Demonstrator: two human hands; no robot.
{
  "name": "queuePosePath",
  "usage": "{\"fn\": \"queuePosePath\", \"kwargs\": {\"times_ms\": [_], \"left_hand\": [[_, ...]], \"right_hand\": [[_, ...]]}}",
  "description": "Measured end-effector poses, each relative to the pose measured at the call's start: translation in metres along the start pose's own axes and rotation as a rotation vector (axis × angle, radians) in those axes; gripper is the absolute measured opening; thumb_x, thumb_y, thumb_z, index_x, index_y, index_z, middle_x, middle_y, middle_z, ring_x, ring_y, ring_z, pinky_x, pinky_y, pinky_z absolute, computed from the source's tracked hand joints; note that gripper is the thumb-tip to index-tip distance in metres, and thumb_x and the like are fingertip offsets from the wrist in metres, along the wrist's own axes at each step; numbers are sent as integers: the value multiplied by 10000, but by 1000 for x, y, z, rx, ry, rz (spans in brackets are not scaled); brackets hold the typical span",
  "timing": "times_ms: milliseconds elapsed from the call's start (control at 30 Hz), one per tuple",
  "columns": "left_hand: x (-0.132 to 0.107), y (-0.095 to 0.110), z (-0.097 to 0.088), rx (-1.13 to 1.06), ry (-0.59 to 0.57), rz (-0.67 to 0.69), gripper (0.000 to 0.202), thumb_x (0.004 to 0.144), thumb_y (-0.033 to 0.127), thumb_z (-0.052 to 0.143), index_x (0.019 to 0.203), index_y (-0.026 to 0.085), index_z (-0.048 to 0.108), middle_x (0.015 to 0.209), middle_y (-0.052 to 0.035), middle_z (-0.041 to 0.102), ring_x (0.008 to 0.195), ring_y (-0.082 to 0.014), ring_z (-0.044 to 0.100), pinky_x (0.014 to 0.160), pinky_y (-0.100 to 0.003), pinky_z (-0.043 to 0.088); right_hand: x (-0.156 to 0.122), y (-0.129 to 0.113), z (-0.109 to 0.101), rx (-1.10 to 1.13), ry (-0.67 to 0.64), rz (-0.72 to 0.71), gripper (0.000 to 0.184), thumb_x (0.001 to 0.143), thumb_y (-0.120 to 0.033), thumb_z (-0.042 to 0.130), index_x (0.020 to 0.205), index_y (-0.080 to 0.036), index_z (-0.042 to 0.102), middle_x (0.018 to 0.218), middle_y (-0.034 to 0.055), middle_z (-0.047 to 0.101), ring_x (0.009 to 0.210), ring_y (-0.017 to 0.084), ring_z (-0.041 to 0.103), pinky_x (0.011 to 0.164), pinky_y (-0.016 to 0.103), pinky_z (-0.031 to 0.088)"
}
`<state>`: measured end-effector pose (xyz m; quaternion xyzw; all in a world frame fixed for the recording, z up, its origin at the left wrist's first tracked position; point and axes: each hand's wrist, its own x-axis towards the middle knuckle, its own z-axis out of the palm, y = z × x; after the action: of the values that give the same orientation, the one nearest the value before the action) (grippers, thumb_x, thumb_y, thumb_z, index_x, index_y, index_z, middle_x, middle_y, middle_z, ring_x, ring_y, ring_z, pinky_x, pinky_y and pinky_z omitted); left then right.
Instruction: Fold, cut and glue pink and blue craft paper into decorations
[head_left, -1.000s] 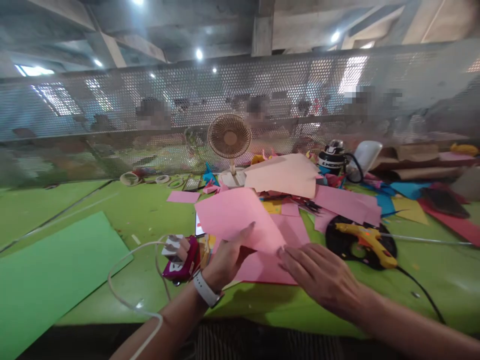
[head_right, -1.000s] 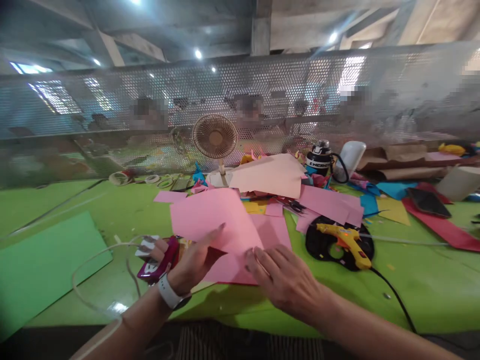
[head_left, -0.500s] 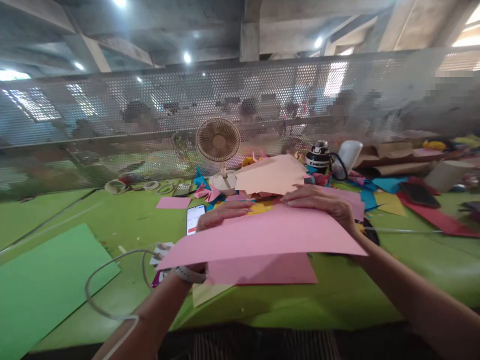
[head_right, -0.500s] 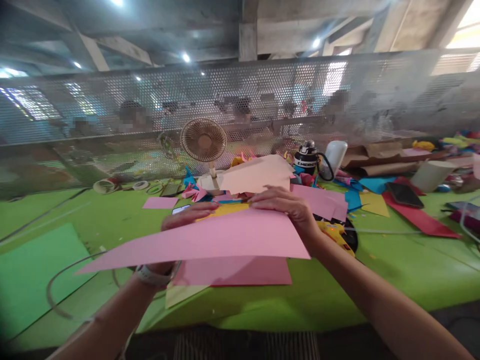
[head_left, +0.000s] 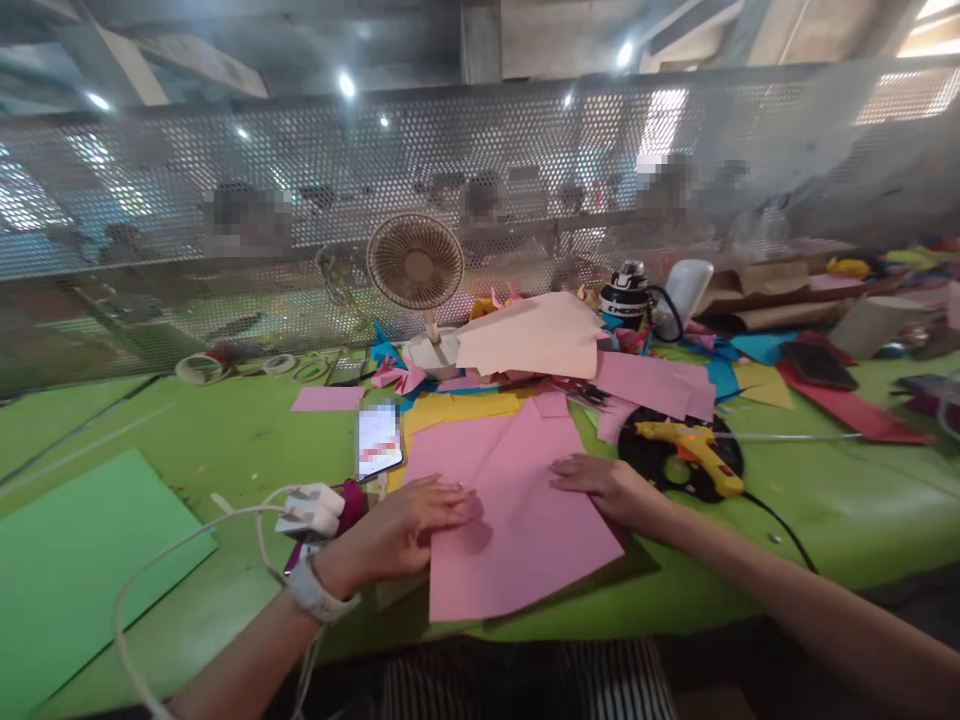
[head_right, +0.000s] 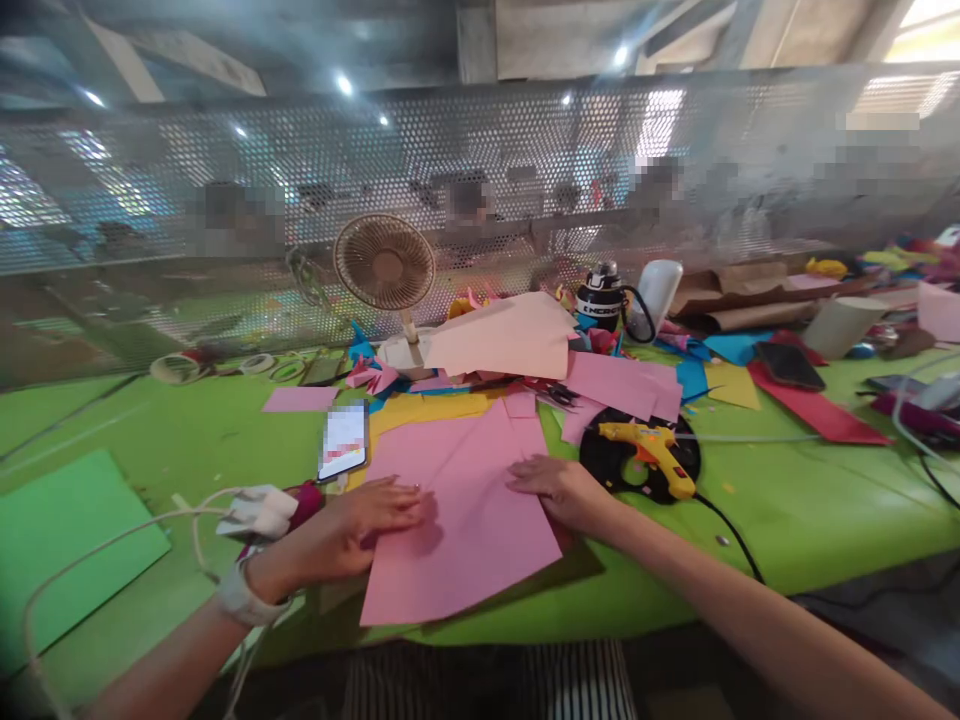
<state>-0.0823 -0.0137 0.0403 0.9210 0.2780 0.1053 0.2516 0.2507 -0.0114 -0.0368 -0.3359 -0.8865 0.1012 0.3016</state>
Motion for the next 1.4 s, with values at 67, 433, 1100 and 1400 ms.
{"fn": "queuePosePath", "kwargs": {"times_ms": [67,433,1100,1400], "left_hand": [[-2,8,-2,10,-40,-2,463,747,146,594,1180,310,572,1284,-23,533,1199,-207,470,1058,-442,258],[6,5,13,-113,128,-221,260,877,350,464,944,220,680,869,-30,691,769,-154,611,687,-237,441],[36,-12,32,238,368,-681,291,862,445,451,699,205,428,660,-20,521,602,-165,476,544,-264,256],[38,1,30,541,382,-677,364,917,380,383,1218,178,420,1142,-128,576,974,-268,579,762,-367,434]], "right_hand": [[3,-2,-6,-33,22,17,372,838,-62,418,1083,-219,650,1117,77,652,1084,184,579,972,449,424],[-5,-27,-24,184,-110,224,232,805,-357,565,882,-184,699,1034,84,672,980,220,605,891,395,448],[19,-20,-3,-265,24,601,417,876,-499,367,594,-201,438,664,18,501,623,152,485,565,254,318],[25,-19,2,-415,-34,695,324,865,-423,432,656,-193,525,730,10,551,635,131,513,527,233,275]]}}
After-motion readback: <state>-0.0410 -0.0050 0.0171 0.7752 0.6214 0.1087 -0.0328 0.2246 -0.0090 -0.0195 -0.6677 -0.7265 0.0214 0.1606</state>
